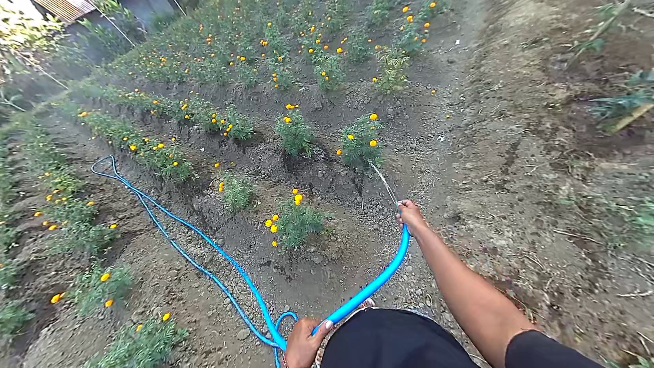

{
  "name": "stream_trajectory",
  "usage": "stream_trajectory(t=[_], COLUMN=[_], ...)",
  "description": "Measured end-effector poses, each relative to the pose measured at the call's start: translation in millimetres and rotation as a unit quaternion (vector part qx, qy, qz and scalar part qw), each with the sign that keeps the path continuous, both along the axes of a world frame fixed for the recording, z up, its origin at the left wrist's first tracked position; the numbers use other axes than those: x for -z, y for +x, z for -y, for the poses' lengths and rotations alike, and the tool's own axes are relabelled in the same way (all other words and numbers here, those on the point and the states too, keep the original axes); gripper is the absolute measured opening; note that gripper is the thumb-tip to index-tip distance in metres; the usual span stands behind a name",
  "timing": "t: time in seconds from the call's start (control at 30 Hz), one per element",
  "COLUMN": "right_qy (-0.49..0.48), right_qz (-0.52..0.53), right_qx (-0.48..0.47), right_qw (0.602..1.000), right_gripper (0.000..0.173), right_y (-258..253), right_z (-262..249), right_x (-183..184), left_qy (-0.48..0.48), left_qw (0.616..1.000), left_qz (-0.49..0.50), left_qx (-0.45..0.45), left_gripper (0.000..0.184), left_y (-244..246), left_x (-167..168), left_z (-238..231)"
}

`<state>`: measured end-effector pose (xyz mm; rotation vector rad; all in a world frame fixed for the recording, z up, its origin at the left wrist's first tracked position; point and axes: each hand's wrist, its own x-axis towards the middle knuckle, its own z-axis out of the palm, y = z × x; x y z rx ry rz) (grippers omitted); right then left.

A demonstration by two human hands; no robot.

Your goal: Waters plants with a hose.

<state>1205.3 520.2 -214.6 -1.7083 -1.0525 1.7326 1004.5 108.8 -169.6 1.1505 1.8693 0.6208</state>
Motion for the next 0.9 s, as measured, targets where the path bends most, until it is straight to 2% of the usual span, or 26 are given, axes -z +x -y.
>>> stream_trajectory(t=[0.9], right_qy=[-0.021], right_qz=[0.011], right_qx=[-0.038], right_qw=[0.999], right_gripper=[0.025], right_y=[-8], right_z=[4], right_x=[-1], left_qy=[0.003], left_qw=[1.000], left_qz=[-0.003], left_qx=[-0.015], left_gripper=[0.066], left_y=[2], left_x=[-2], left_z=[4])
